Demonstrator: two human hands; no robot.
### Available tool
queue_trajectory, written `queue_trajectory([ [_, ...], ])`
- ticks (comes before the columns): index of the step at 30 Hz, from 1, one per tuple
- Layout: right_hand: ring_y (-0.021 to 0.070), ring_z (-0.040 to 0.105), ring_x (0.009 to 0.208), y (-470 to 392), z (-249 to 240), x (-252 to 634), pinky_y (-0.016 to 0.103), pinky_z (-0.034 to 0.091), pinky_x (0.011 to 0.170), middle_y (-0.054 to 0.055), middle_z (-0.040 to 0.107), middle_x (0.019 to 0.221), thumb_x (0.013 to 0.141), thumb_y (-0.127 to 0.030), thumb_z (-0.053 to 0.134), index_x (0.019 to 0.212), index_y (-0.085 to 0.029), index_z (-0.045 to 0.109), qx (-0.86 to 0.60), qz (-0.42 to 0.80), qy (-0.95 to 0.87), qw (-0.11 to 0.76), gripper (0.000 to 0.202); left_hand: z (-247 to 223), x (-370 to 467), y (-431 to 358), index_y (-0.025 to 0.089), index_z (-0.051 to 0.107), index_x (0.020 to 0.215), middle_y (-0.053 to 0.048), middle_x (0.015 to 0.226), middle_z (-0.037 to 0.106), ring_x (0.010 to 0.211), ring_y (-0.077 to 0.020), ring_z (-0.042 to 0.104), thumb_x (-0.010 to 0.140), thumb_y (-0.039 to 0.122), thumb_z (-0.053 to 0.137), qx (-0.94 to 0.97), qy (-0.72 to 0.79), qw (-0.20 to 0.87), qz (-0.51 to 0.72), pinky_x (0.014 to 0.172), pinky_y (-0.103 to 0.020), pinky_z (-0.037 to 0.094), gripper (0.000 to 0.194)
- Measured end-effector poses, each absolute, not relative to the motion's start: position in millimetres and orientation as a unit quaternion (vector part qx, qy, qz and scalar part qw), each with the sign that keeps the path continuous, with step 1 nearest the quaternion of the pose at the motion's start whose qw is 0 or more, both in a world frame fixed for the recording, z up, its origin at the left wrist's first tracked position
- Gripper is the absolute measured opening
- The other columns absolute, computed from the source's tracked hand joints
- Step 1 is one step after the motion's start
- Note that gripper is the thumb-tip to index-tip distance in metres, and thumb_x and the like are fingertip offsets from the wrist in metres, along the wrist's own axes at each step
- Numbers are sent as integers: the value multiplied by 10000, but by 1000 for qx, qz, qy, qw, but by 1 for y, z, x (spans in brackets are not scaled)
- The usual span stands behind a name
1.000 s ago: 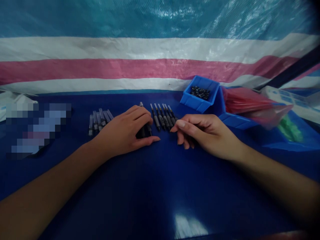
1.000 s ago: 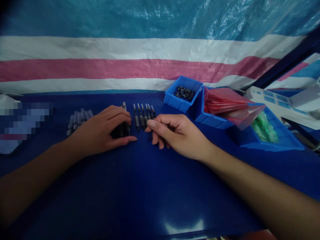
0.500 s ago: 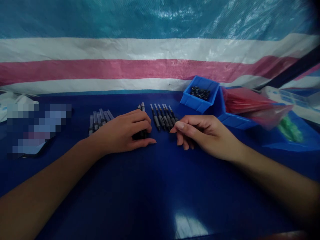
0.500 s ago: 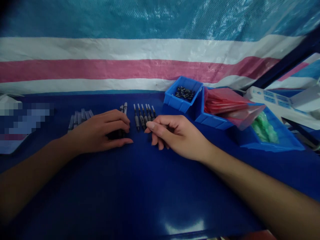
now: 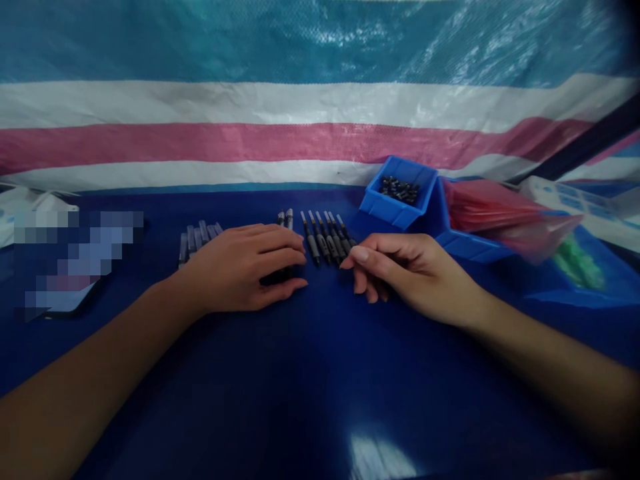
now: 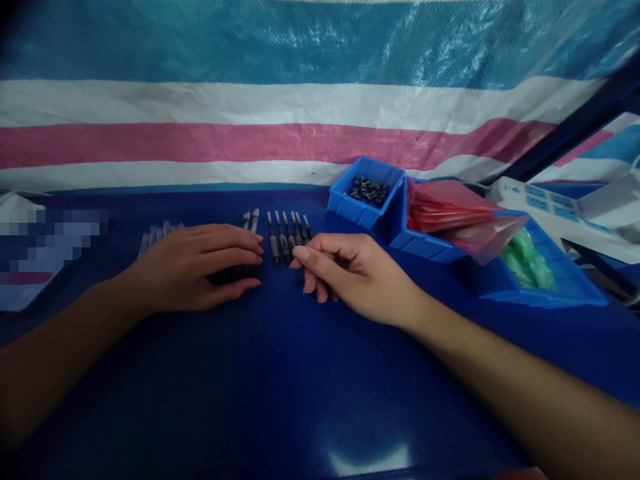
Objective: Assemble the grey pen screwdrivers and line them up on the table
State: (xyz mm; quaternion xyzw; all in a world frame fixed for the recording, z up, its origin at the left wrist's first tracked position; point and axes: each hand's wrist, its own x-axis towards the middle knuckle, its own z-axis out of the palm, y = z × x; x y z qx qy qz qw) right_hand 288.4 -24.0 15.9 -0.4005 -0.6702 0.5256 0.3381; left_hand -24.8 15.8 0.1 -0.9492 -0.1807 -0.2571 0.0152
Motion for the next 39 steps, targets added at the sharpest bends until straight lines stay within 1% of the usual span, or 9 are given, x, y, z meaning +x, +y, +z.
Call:
queue_trajectory([
  [3, 106, 694, 587, -24, 16, 289, 212, 508, 538, 27, 806, 770, 1115, -566, 795, 1005, -176, 853, -412, 522, -661, 348, 409, 6, -28, 17, 207, 770, 1259, -100, 1314, 851, 1221, -278, 827, 1137, 336, 740, -937, -204, 62, -278, 1117, -414, 648, 180],
  [6, 107, 689, 571, -24, 17, 290, 216, 509, 528, 23, 798, 754, 1124, -561, 781, 1007, -183, 860, -420, 513, -655, 362, 403, 13, -37, 24, 213, 766, 1111, -88, 1075, 846, 1000, -287, 813, 1158, 324, 633, -898, -317, 150, -265, 874, -416, 630, 180],
  [8, 106, 683, 561, -24, 17, 290, 218, 504, 519, 21, 792, 746, 1120, -557, 787, 990, -185, 859, -422, 509, -652, 372, 401, 16, -45, 31, 226, 708, 948, -92, 923, 790, 885, -305, 769, 1148, 380, 593, -849, -447, 178, -216, 714, -409, 533, 277],
  [11, 101, 683, 558, -23, 17, 289, 215, 506, 520, 20, 793, 749, 1123, -550, 787, 993, -187, 864, -425, 504, -651, 376, 393, 20, -55, 41, 252, 645, 855, -96, 826, 736, 757, -316, 695, 1091, 512, 622, -769, -611, 146, -118, 633, -392, 409, 352],
  [14, 96, 681, 555, -23, 17, 289, 209, 503, 520, 19, 791, 745, 1130, -550, 779, 999, -186, 868, -430, 497, -652, 378, 397, 22, -60, 45, 264, 673, 841, -116, 818, 732, 709, -338, 656, 1048, 668, 607, -726, -683, 82, -30, 645, -412, 413, 459],
  [21, 100, 670, 540, -25, 20, 288, 221, 507, 519, 17, 779, 728, 1069, -613, 838, 942, -185, 856, -438, 484, -649, 391, 446, 22, -52, 37, 258, 711, 870, -152, 844, 735, 752, -388, 685, 1063, 614, 527, -717, -695, 58, 7, 689, -447, 455, 445],
  [27, 115, 674, 551, -27, 21, 287, 232, 517, 520, 19, 786, 729, 1096, -598, 803, 970, -194, 862, -436, 489, -651, 383, 427, 24, -48, 35, 256, 772, 915, -163, 855, 750, 795, -406, 705, 1101, 628, 421, -711, -701, 45, 29, 734, -465, 491, 544],
  [31, 114, 677, 552, -26, 20, 288, 228, 522, 520, 20, 785, 726, 1105, -591, 794, 972, -190, 860, -436, 489, -649, 386, 428, 20, -49, 37, 256, 763, 865, -147, 811, 738, 736, -374, 676, 1107, 646, 406, -716, -696, 46, 12, 696, -438, 469, 581],
  [39, 117, 685, 565, -26, 18, 289, 236, 533, 526, 20, 781, 738, 1134, -541, 767, 960, -196, 851, -425, 469, -674, 382, 396, 9, -73, 46, 258, 592, 658, -41, 536, 542, 498, -219, 431, 1113, 627, 563, -768, -613, 112, -150, 643, -366, 386, 587],
])
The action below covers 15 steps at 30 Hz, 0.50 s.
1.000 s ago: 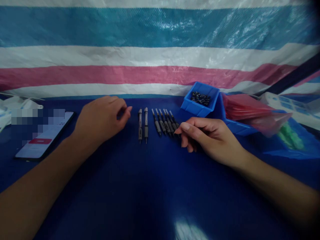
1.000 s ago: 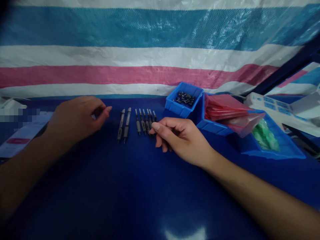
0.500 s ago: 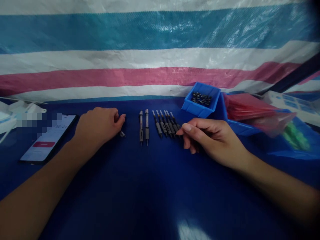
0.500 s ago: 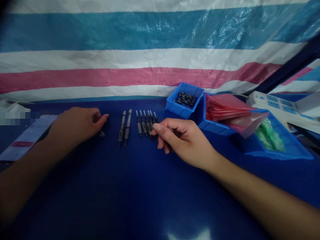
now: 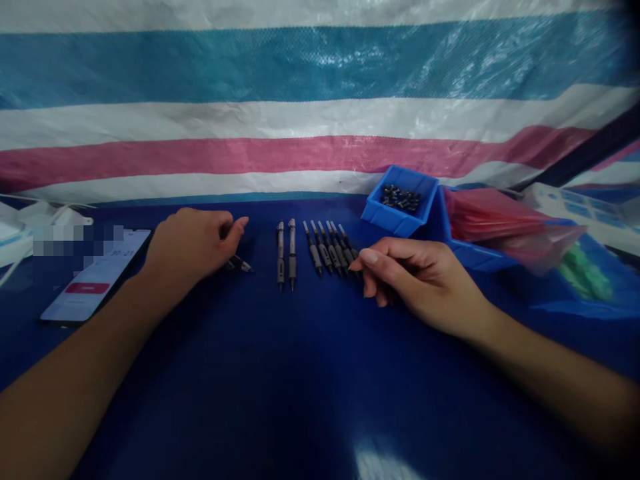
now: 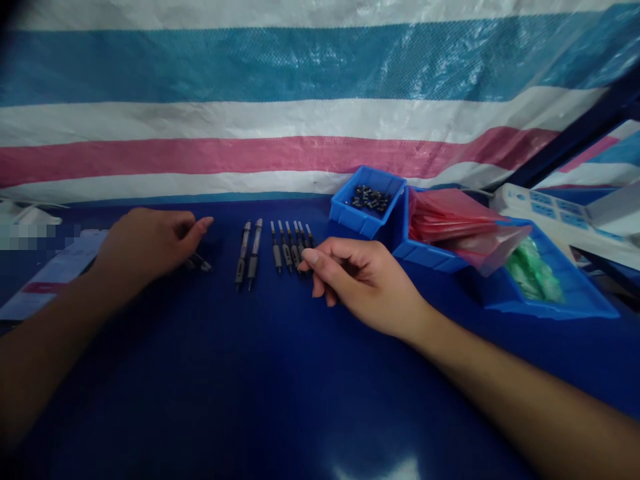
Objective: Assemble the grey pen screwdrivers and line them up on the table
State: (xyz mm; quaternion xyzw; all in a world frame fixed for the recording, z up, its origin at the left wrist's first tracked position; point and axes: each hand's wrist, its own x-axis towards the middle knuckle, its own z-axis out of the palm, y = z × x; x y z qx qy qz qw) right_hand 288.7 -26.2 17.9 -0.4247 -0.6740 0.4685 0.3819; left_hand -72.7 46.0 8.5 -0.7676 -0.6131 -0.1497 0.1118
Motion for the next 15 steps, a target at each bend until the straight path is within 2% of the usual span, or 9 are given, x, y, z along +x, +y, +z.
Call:
queue_trajectory([
  [4, 124, 697, 583, -28, 17, 289, 233, 552, 537, 19, 782, 740, 1123, -538, 783, 968, -198, 847, -416, 448, -701, 368, 379, 15, -89, 54, 270, 621, 675, -38, 526, 512, 471, -198, 339, 1045, 752, 638, -730, -655, 144, -137, 617, -389, 404, 607],
  [7, 128, 690, 577, -28, 18, 289, 241, 546, 533, 20, 786, 747, 1093, -568, 816, 948, -205, 846, -420, 458, -689, 373, 393, 17, -96, 59, 269, 686, 695, -66, 570, 569, 477, -206, 354, 972, 824, 681, -710, -693, 95, -83, 611, -416, 419, 620],
  [10, 122, 672, 560, -26, 19, 288, 246, 529, 526, 21, 780, 742, 1093, -598, 804, 910, -201, 833, -424, 469, -675, 381, 438, 13, -98, 60, 269, 713, 694, -88, 628, 644, 500, -206, 378, 998, 760, 656, -714, -694, 71, -63, 629, -406, 422, 580],
  [15, 120, 676, 561, -23, 17, 289, 247, 529, 532, 23, 781, 740, 1103, -592, 792, 933, -190, 836, -424, 476, -669, 382, 438, 4, -99, 59, 273, 689, 665, -86, 608, 600, 528, -207, 381, 1023, 722, 613, -728, -674, 68, -108, 670, -414, 429, 580],
])
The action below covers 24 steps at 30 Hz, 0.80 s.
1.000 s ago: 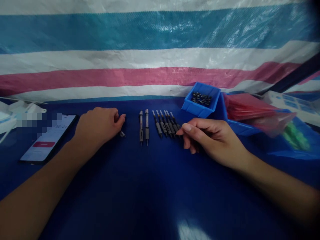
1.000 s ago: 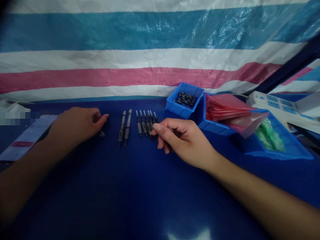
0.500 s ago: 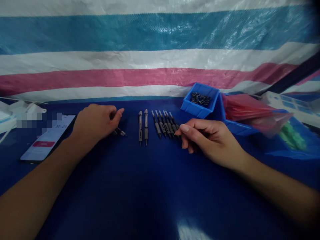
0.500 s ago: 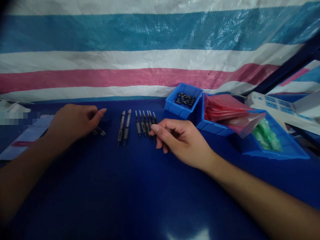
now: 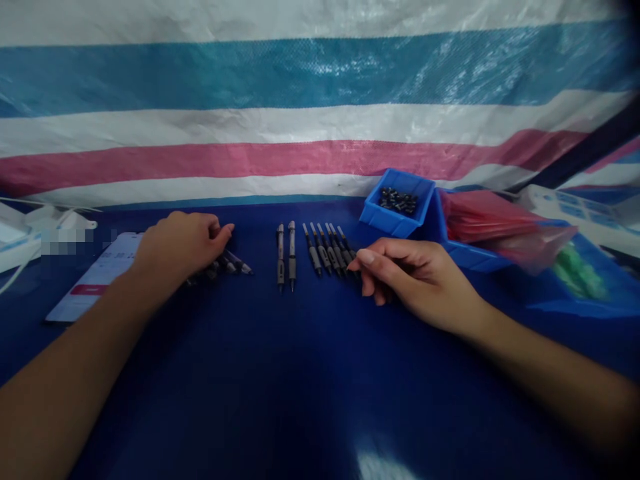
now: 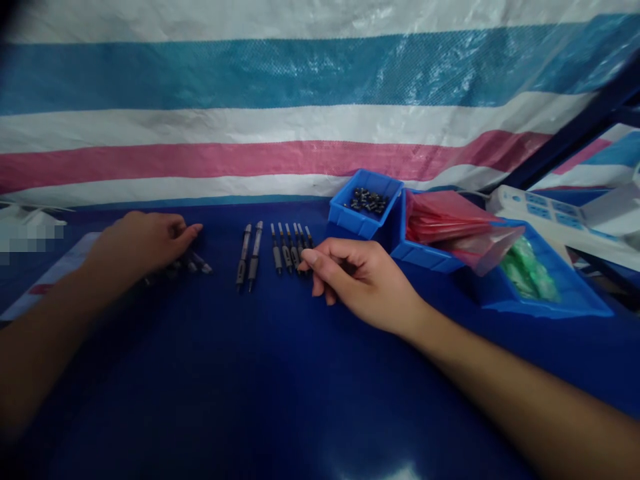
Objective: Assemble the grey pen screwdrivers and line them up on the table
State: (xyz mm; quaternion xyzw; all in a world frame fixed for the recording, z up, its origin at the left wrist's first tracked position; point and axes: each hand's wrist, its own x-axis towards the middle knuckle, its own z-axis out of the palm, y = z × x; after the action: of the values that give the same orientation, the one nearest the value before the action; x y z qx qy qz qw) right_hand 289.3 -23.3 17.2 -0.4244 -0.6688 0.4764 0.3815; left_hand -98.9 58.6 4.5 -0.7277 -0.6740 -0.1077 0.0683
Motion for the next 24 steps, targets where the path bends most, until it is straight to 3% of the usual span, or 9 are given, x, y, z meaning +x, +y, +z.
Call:
queue_trajectory([
  [6, 110, 677, 567, -24, 18, 289, 234, 530, 533, 16, 781, 746, 1118, -552, 787, 954, -192, 844, -419, 484, -666, 382, 399, 5, -97, 61, 296, 831, 728, -104, 596, 594, 552, -251, 462, 1052, 734, 572, -727, -676, 64, -101, 704, -466, 484, 604],
  [11, 113, 678, 567, -24, 19, 288, 235, 530, 531, 13, 780, 737, 1123, -544, 784, 954, -199, 846, -421, 484, -666, 381, 389, 5, -95, 65, 304, 846, 722, -114, 628, 664, 509, -249, 440, 1086, 752, 522, -741, -663, 71, -85, 653, -441, 489, 663],
  [14, 113, 675, 566, -24, 19, 289, 235, 535, 533, 13, 781, 737, 1117, -552, 789, 956, -201, 848, -421, 480, -667, 383, 391, 7, -93, 65, 283, 790, 652, -106, 598, 637, 481, -220, 376, 1094, 775, 492, -745, -658, 74, -79, 628, -416, 453, 725],
  [20, 122, 677, 566, -24, 19, 290, 243, 540, 534, 23, 785, 739, 1108, -584, 791, 960, -192, 846, -422, 480, -668, 381, 422, 15, -88, 57, 237, 542, 466, -56, 525, 467, 506, -164, 236, 1127, 825, 376, -744, -653, 83, -112, 627, -369, 248, 900],
  [24, 128, 675, 567, -24, 18, 290, 249, 539, 533, 28, 788, 742, 1101, -607, 790, 959, -191, 843, -426, 482, -667, 377, 443, 17, -85, 53, 224, 508, 475, -42, 522, 440, 517, -162, 297, 1157, 788, 296, -752, -636, 72, -158, 636, -380, 226, 910],
])
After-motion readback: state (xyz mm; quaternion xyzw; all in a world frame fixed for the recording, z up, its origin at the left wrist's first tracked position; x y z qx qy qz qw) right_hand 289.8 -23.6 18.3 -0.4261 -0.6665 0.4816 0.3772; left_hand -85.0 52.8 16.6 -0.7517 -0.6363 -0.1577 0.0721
